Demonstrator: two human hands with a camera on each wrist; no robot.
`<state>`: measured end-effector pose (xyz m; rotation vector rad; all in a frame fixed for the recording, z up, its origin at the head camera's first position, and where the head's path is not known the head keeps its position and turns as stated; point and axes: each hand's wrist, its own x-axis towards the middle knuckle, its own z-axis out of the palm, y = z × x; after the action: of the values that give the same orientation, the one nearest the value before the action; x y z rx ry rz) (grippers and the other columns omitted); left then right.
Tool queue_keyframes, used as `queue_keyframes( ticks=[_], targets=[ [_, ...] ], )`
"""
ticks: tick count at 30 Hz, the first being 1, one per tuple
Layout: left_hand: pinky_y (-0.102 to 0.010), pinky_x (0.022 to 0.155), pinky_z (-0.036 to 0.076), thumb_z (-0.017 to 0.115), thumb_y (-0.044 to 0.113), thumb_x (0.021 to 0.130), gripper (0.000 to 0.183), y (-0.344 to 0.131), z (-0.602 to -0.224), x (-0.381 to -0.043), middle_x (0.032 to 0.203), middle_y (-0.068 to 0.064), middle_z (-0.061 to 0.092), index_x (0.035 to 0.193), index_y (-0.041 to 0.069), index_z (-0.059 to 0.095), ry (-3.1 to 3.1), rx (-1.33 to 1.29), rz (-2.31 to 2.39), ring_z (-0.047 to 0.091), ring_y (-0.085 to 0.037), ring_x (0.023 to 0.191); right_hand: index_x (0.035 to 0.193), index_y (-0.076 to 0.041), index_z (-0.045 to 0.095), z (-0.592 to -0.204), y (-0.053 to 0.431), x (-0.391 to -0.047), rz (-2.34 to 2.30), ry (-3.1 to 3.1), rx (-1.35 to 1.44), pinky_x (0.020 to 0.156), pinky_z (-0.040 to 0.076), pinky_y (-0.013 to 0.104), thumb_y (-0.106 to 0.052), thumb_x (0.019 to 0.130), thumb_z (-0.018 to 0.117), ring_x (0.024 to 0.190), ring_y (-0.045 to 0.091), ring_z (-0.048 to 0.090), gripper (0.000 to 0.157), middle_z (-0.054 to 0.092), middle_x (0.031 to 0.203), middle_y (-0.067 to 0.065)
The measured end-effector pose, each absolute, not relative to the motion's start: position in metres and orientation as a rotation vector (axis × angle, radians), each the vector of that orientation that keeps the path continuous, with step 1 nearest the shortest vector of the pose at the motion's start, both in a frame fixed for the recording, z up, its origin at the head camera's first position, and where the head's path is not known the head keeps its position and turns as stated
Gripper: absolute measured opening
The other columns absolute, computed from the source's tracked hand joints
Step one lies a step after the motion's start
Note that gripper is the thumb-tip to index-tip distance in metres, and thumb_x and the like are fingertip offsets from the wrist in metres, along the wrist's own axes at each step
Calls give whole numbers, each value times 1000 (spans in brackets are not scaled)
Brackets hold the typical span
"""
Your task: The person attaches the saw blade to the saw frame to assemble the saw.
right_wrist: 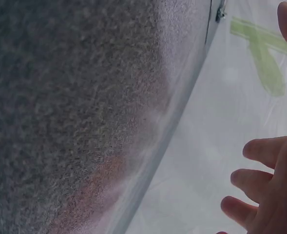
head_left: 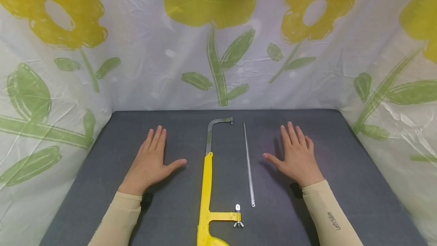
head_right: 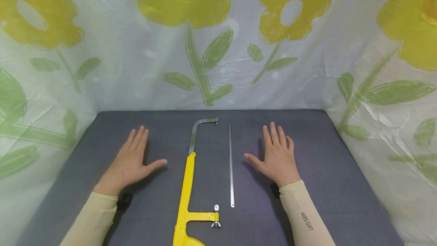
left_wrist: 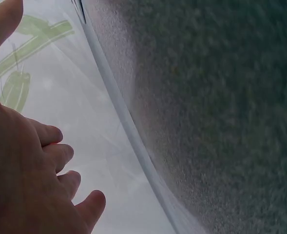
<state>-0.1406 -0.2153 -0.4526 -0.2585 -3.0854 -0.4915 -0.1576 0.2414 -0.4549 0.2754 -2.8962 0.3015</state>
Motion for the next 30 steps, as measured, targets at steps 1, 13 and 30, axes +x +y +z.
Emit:
queue_keyframes(
  ticks=[1, 13, 30],
  targets=[
    [-62, 122, 12, 52, 86, 79, 124, -214, -452, -140, 171, -11, -2, 163, 10, 1, -3088, -261, -496, -3, -36, 158, 160, -7, 25, -455, 241, -158, 302, -2898, 275, 112, 17, 67, -83, 81, 56, 153, 44, 17, 114, 18, 167, 20],
    [-61, 122, 14, 53, 87, 79, 125, -198, -458, -139, 171, -10, 0, 163, 10, 1, -3113, -295, -474, -1, -35, 158, 161, -8, 22, -458, 226, -153, 286, -2927, 332, 114, 18, 64, -82, 81, 56, 153, 43, 18, 114, 17, 168, 18],
    [-54, 116, 36, 50, 79, 88, 109, -160, -440, -120, 171, -5, 8, 163, 12, 9, -3082, -449, -589, 25, -29, 155, 159, -9, 29, -460, 203, -146, 303, -2955, 415, 113, 23, 61, -81, 81, 58, 151, 41, 27, 110, 22, 167, 17]
  ],
)
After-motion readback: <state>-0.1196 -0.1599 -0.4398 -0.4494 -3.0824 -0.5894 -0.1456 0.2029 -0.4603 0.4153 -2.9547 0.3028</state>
